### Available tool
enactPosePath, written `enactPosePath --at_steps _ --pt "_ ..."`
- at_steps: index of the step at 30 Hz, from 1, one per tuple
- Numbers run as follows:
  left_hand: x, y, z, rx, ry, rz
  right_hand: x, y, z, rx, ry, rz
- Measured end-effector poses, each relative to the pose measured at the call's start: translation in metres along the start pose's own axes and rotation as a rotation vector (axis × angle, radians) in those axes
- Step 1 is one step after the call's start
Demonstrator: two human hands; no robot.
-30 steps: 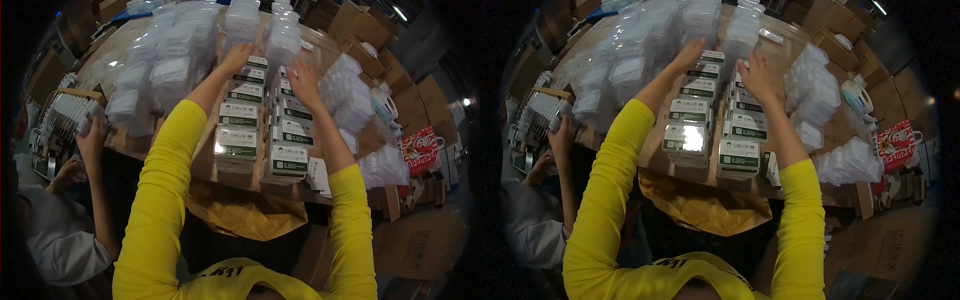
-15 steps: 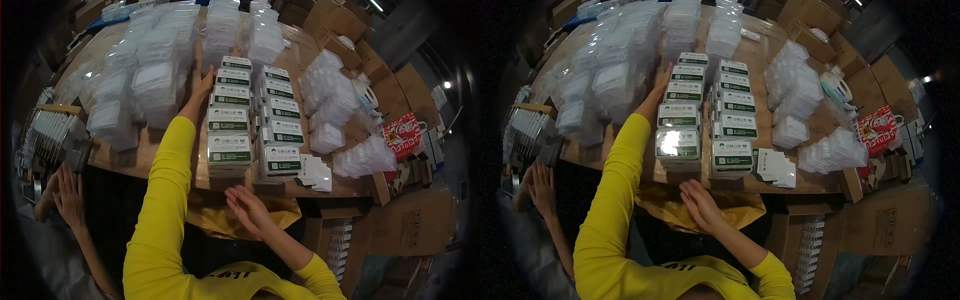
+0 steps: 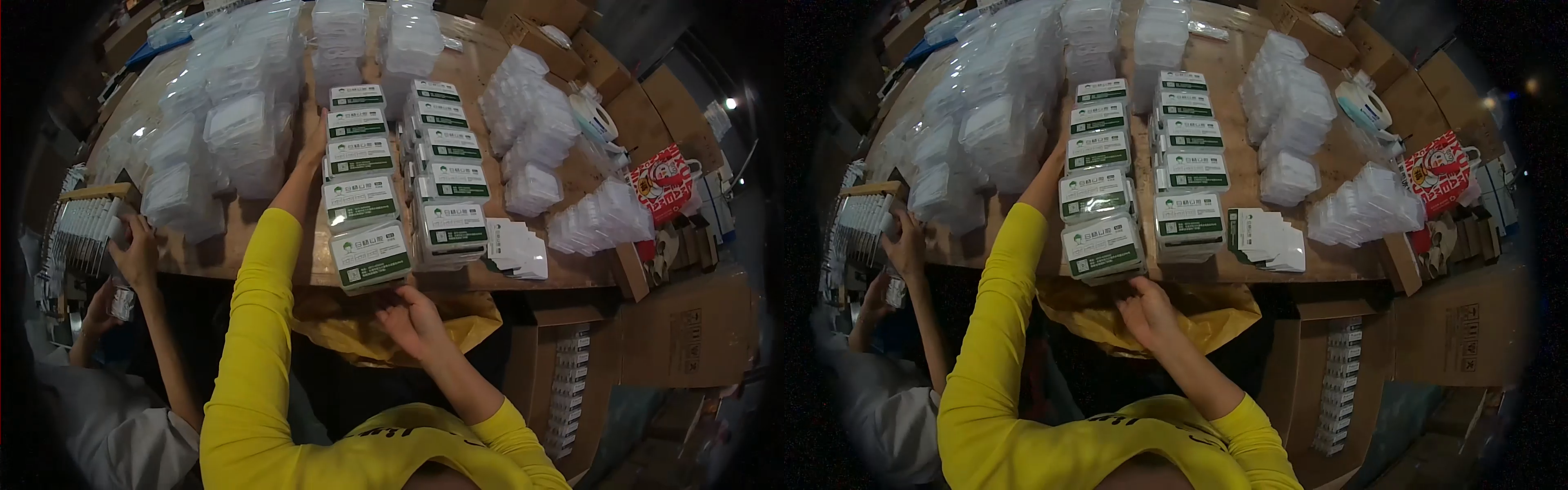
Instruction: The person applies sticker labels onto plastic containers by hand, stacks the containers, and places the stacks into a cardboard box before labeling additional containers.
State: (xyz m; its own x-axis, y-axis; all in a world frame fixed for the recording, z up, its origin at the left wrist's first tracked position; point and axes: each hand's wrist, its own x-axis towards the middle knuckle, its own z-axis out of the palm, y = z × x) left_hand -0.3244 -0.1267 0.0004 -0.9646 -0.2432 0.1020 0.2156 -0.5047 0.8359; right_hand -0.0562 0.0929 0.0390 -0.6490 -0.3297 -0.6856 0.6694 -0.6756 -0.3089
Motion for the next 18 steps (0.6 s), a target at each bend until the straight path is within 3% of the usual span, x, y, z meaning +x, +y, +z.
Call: enactPosePath --at_steps 2,7,12,13,18 --pt "-0.018 0.009 0.003 -0.002 -0.065 -0.044 -0.004 0.000 -0.003 0.008 -0.071 -0.045" --pt "-0.053 0.019 0.010 -0.008 -0.147 -0.130 -0.012 -0.006 -0.009 -0.048 -0.010 -0.063" --pt "-0.093 0.047 0.026 0.000 -0.067 -0.233 -0.018 -0.012 -0.015 -0.034 -0.099 -0.066" --pt "-0.075 0.029 0.002 0.106 -0.115 -0.178 -0.023 -0.014 -0.014 -0.051 -0.116 -0.064" --pt "-0.092 0.026 -0.008 0.048 -0.040 -0.218 -0.029 -0.025 -0.027 0.012 -0.186 -0.025"
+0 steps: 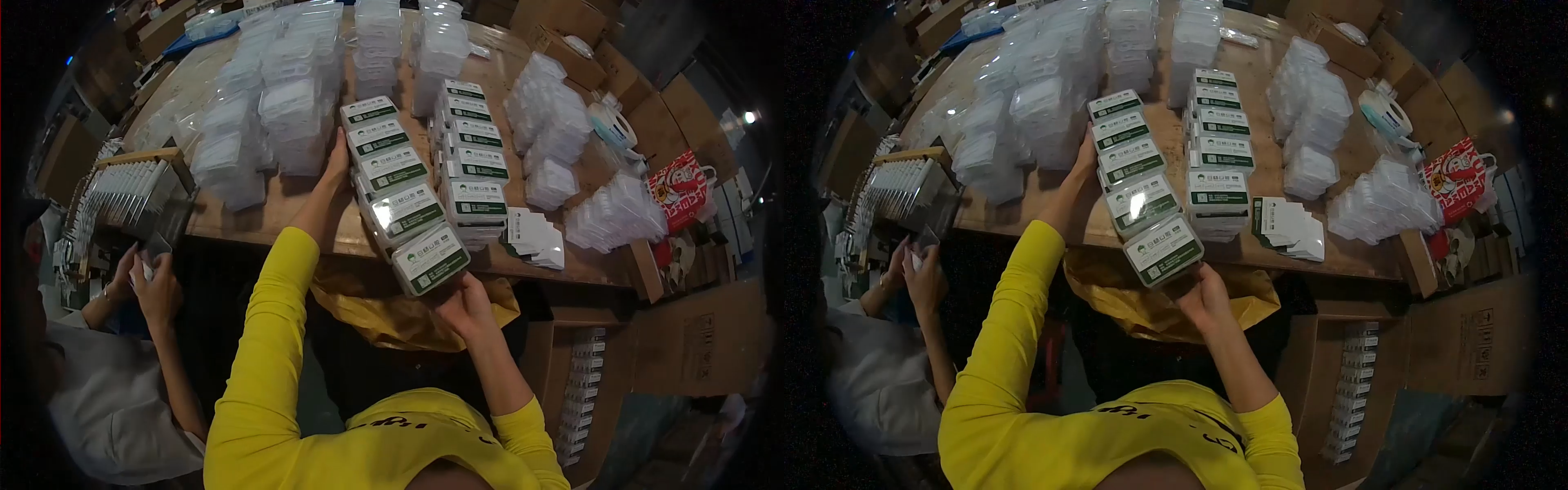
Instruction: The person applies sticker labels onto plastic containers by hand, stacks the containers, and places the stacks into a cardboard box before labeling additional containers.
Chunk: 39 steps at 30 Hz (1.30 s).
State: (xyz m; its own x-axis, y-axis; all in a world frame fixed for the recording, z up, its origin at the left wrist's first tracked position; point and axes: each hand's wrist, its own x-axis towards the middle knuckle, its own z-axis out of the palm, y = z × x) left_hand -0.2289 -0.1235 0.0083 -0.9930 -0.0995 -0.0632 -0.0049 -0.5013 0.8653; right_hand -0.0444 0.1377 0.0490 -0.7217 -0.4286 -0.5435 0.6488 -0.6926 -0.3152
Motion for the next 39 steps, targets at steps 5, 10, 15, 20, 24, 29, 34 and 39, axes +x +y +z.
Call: enactPosePath --at_steps 5,10,15,20,24,29,34,39 --pt "-0.022 -0.007 -0.003 -0.047 0.067 0.010 -0.004 -0.013 -0.013 -0.013 -0.031 0.037" --pt "-0.023 -0.023 -0.023 -0.006 0.167 0.177 -0.010 -0.020 -0.010 -0.103 0.008 0.043" --pt "-0.052 -0.016 -0.020 0.066 0.309 0.159 -0.013 -0.028 -0.009 -0.185 0.015 0.051" --pt "-0.075 -0.022 -0.047 0.018 0.257 0.128 -0.007 -0.039 -0.021 -0.276 -0.037 0.128" --pt "-0.075 -0.051 -0.097 -0.037 0.313 0.255 0.000 -0.043 -0.016 -0.461 0.023 0.136" --pt "-0.105 -0.037 -0.119 0.010 0.437 0.338 0.021 -0.041 -0.002 -0.605 -0.028 0.181" --pt "-0.137 -0.004 -0.105 0.034 0.469 0.274 0.027 -0.038 0.025 -0.809 -0.013 0.107" --pt "-0.140 0.015 -0.103 0.022 0.581 0.214 0.029 -0.037 0.023 -0.767 -0.036 0.050"
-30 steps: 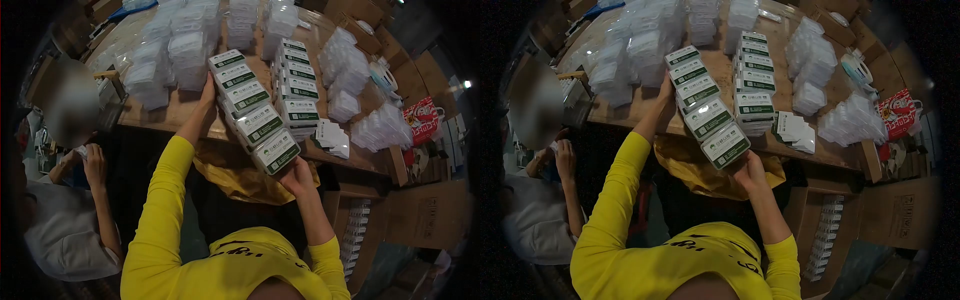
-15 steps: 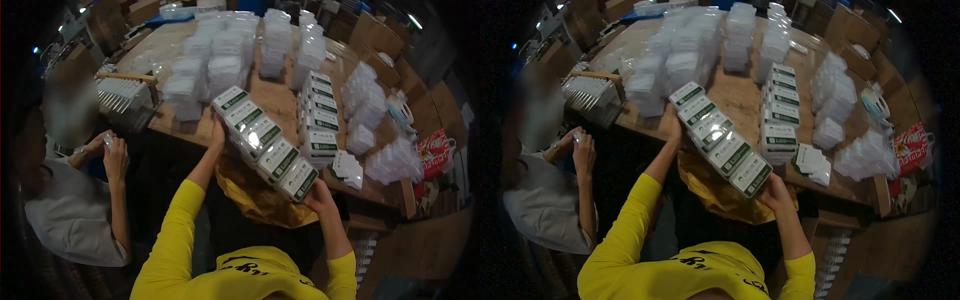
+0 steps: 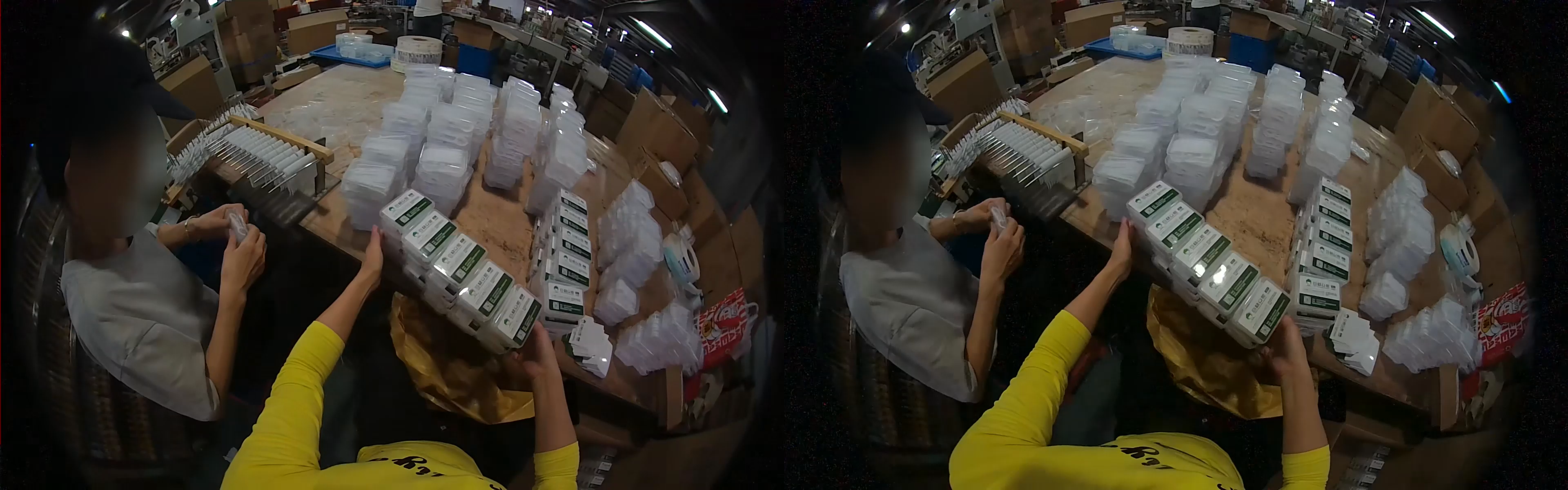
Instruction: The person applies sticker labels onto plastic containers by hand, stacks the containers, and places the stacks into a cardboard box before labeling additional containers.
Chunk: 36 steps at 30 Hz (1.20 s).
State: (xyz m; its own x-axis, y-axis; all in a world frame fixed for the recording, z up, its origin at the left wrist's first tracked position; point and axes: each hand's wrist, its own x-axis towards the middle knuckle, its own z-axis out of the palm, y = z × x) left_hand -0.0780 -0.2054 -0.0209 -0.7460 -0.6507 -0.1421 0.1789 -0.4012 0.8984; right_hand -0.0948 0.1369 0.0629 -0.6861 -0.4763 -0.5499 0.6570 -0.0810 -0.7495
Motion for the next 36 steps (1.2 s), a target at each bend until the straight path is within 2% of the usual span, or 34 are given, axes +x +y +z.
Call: enactPosePath --at_steps 3,6,9,13,18,24,25,26,29,32,33,34,35,36 --pt "0.006 0.018 -0.001 0.044 -0.038 -0.125 0.008 0.006 -0.013 0.078 -0.133 -0.023" --pt "0.011 0.038 0.003 0.151 -0.089 -0.221 0.013 0.012 -0.005 0.186 0.037 -0.062" --pt "0.007 0.052 0.011 0.199 -0.158 -0.282 0.027 0.026 0.001 0.371 -0.004 -0.195" --pt "0.010 0.051 -0.001 0.119 -0.333 -0.408 0.030 0.028 0.006 0.350 0.071 -0.239" --pt "0.032 0.040 -0.043 0.276 -0.413 -0.300 0.028 0.020 0.007 0.288 0.135 -0.192" --pt "0.052 0.081 -0.038 0.217 -0.265 -0.211 0.040 0.023 0.009 0.361 0.041 -0.241" --pt "0.053 0.083 -0.045 0.205 -0.260 -0.213 0.032 0.019 0.018 0.391 0.061 -0.217" --pt "0.056 0.084 -0.049 0.197 -0.268 -0.226 0.025 0.015 0.027 0.267 0.175 -0.228" --pt "0.072 0.083 -0.057 0.178 -0.319 -0.271 0.021 0.014 0.028 0.232 0.132 -0.055" --pt "0.111 0.104 -0.071 0.168 -0.368 -0.286 0.056 0.036 0.015 0.242 0.134 -0.089" --pt "0.121 0.107 -0.073 0.163 -0.376 -0.298 0.052 0.035 0.023 0.170 0.220 -0.150" --pt "0.128 0.106 -0.070 0.166 -0.378 -0.313 0.066 0.045 0.018 0.209 0.111 -0.192" --pt "0.132 0.103 -0.066 0.171 -0.385 -0.323 0.041 0.027 0.031 0.123 0.221 -0.131" --pt "0.128 0.098 -0.061 0.182 -0.368 -0.339 0.020 0.015 0.035 0.117 0.175 -0.043"
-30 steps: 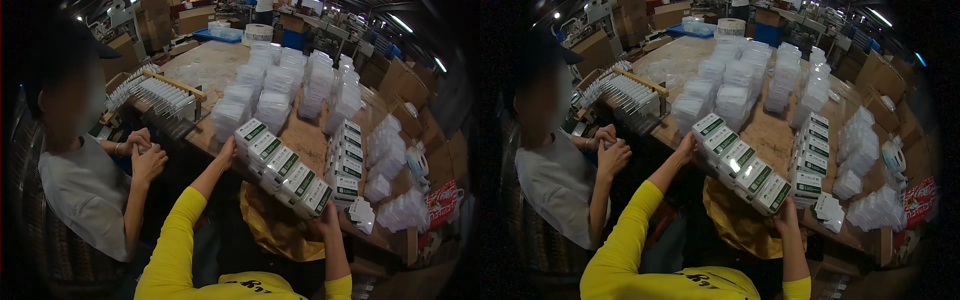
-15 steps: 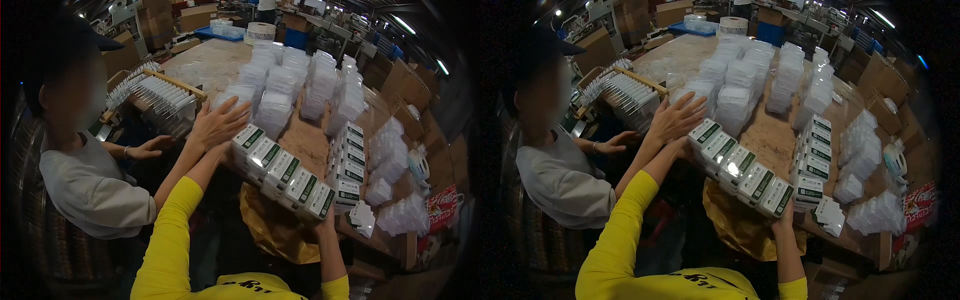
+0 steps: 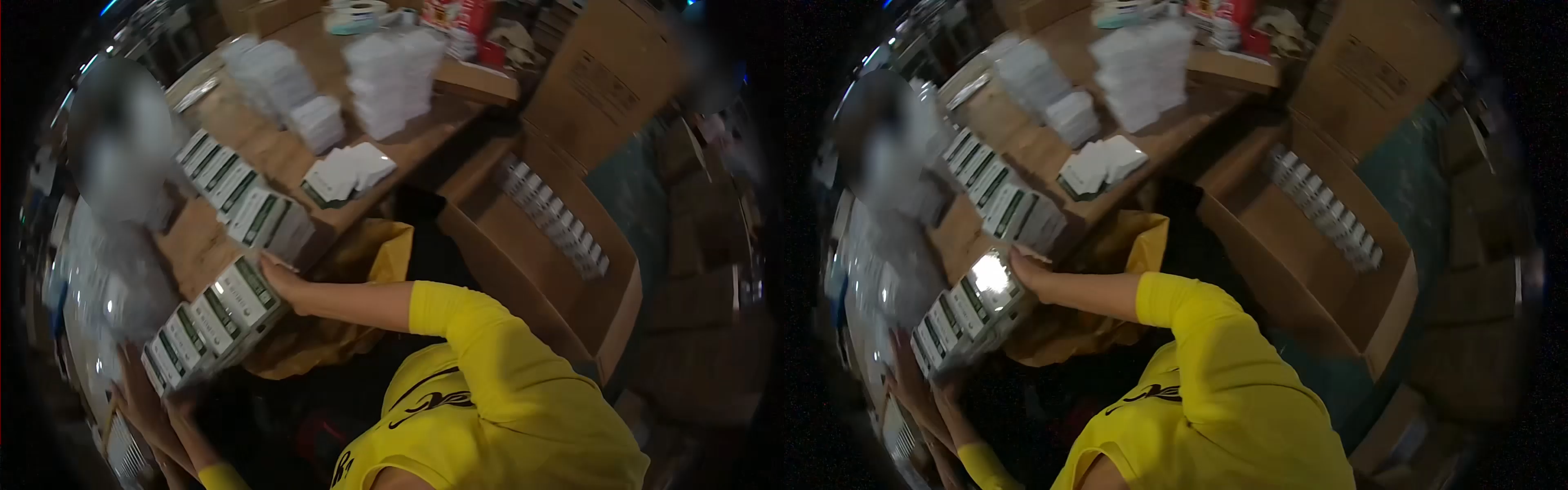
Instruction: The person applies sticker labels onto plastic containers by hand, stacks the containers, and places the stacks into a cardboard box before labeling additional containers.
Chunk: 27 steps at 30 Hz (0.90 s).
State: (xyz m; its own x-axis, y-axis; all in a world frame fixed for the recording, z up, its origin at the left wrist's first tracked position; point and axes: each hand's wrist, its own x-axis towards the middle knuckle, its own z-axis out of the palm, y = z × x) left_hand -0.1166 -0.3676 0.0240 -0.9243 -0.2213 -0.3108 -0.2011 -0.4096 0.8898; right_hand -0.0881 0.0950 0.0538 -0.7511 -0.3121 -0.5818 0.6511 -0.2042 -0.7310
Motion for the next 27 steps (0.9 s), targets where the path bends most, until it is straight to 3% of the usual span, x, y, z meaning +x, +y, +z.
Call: enactPosePath --at_steps 5,11,12,14,15,18,20,21,23,24,25,26,27 --pt "-0.016 -0.002 0.011 0.051 0.054 -0.021 0.015 0.007 0.007 0.064 0.138 -0.012" --pt "-0.057 -0.013 0.057 0.091 0.110 -0.020 -0.019 0.033 -0.025 0.065 0.103 -0.109" --pt "-0.067 -0.019 0.068 0.095 0.111 -0.031 -0.034 0.038 -0.041 0.068 -0.053 -0.182" --pt "-0.089 -0.037 0.095 0.102 0.105 -0.061 -0.082 0.039 -0.059 0.122 0.129 -0.089" --pt "-0.097 -0.050 0.109 0.100 0.091 -0.087 -0.090 0.049 -0.076 0.194 0.087 -0.122" --pt "-0.140 -0.098 0.169 0.115 0.063 -0.201 -0.130 0.077 -0.142 0.373 0.040 -0.208" --pt "-0.167 -0.146 0.227 0.130 0.004 -0.321 -0.175 0.084 -0.183 0.463 0.262 -0.208" --pt "-0.168 -0.156 0.254 0.165 -0.481 -0.302 -0.196 0.089 -0.207 0.544 0.323 -0.239" --pt "-0.175 -0.190 0.336 0.259 0.023 -0.499 -0.234 0.109 -0.260 0.606 0.426 -0.356" --pt "-0.174 -0.210 0.370 0.129 -0.314 -0.550 -0.246 0.122 -0.290 0.631 0.496 -0.431" --pt "-0.183 -0.229 0.407 0.260 -0.303 -0.484 -0.261 0.137 -0.322 0.893 0.480 -0.472" --pt "-0.168 -0.260 0.427 0.198 -0.502 -0.528 -0.281 0.146 -0.342 0.847 0.641 -0.493" --pt "-0.205 -0.262 0.496 0.306 -0.441 -0.562 -0.293 0.164 -0.371 0.872 0.702 -0.530"
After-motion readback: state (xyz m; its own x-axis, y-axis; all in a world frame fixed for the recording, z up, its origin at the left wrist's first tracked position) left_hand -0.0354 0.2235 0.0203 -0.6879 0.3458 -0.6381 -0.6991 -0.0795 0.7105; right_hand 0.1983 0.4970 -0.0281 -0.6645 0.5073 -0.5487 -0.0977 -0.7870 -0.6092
